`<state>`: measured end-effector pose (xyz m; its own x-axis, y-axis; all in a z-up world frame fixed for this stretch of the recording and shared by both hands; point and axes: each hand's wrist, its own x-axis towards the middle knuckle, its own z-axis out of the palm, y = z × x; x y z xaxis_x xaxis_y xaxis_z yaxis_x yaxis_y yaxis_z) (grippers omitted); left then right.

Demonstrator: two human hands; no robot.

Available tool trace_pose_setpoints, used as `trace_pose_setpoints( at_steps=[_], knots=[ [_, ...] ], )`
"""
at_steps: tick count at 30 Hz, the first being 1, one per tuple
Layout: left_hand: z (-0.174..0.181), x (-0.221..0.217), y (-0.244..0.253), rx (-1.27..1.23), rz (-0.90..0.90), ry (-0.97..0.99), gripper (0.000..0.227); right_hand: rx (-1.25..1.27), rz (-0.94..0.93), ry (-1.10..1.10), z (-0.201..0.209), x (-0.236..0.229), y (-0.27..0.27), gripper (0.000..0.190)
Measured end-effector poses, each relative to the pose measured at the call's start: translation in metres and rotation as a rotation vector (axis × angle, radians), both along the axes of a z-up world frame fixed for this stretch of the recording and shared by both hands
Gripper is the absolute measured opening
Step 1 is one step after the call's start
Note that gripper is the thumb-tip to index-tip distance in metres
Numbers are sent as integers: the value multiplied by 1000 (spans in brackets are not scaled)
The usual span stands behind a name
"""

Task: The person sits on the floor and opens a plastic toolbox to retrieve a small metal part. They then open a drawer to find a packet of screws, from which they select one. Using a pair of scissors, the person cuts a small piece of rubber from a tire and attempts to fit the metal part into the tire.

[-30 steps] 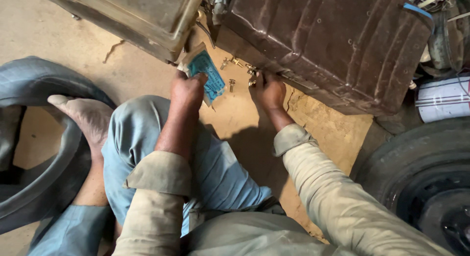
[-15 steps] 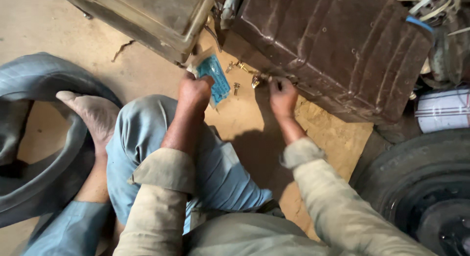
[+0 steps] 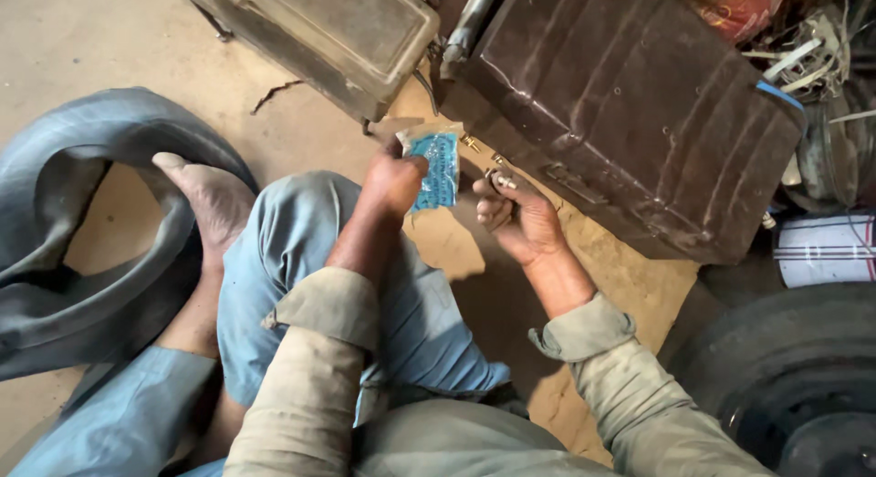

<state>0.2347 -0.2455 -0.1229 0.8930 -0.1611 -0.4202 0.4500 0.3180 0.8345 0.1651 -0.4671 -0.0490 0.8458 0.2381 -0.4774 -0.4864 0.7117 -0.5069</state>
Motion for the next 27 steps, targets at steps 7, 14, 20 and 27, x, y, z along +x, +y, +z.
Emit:
trace_pose_setpoints(
  at_steps=[7,14,20,27],
  knots=[
    [46,-4,4,-60,21,56,51,-1,-3,68,-2,-5,2,15],
    [39,-3,6,110,47,49,53,-10,-76,26,-4,-1,-18,16],
    [18,-2,7,316,107,-90,45,-169,-228,55,-18,-6,-72,17],
    [-17,3,6,517,134,-205,35,-656,-41,177,-77,-32,-98,18]
  ],
)
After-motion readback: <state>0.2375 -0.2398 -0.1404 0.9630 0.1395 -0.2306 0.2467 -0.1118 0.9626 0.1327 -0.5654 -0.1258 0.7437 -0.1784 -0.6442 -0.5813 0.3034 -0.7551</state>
